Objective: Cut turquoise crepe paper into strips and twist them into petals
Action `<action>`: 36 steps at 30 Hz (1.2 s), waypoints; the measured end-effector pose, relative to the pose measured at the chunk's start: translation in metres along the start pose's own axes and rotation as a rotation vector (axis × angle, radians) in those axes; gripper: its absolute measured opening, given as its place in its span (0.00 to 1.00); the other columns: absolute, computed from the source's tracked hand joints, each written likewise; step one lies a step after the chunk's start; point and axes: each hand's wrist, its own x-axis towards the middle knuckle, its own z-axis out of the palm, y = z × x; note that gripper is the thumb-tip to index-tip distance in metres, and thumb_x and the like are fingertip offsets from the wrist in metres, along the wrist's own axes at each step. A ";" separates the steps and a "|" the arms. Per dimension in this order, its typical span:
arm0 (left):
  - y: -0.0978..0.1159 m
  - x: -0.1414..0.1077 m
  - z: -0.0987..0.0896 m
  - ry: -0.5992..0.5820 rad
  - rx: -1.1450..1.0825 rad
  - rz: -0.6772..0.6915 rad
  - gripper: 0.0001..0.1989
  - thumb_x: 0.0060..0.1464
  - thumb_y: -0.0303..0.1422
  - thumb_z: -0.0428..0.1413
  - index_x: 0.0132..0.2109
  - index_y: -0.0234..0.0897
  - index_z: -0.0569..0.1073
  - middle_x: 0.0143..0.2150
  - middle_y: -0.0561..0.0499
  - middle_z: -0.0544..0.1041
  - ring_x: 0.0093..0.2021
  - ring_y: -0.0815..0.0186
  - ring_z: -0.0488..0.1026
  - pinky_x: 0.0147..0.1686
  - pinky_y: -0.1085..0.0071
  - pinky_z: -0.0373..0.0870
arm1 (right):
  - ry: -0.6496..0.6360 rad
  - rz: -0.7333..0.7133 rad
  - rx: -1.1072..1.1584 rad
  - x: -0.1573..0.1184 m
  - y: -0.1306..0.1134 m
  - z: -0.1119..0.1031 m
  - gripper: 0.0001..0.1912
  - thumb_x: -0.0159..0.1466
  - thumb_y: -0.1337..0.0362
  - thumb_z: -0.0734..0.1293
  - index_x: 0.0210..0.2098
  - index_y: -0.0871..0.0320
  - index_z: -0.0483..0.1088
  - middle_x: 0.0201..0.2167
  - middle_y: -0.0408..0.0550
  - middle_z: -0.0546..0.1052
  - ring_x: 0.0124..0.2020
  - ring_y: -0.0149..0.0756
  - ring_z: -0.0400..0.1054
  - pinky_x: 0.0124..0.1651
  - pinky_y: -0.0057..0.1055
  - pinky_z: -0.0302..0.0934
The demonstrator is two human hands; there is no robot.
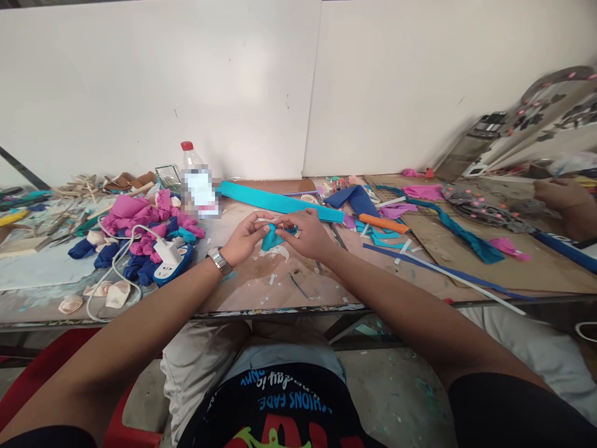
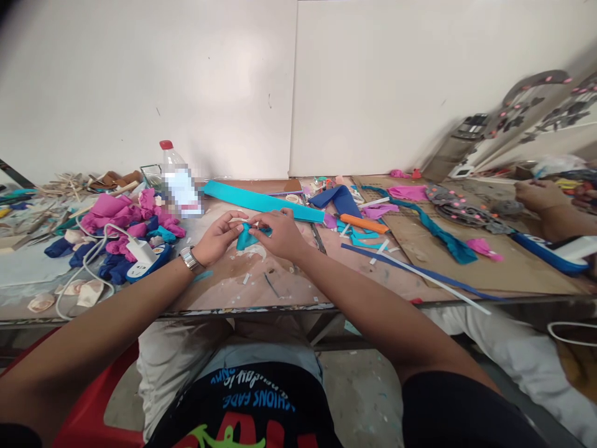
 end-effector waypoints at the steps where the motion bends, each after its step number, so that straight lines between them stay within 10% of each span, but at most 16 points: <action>1: 0.001 0.000 0.000 -0.003 0.001 0.001 0.21 0.58 0.45 0.66 0.52 0.40 0.72 0.41 0.50 0.83 0.35 0.68 0.78 0.42 0.70 0.71 | 0.000 -0.002 -0.002 0.000 0.000 0.000 0.14 0.70 0.51 0.67 0.47 0.52 0.78 0.38 0.47 0.83 0.42 0.43 0.74 0.55 0.44 0.48; 36: 0.004 -0.002 0.005 -0.056 0.079 0.000 0.32 0.57 0.41 0.67 0.67 0.42 0.71 0.58 0.44 0.80 0.61 0.54 0.75 0.61 0.57 0.67 | -0.001 -0.040 -0.020 0.001 0.001 -0.001 0.16 0.71 0.49 0.66 0.47 0.54 0.77 0.39 0.48 0.81 0.43 0.42 0.73 0.53 0.42 0.52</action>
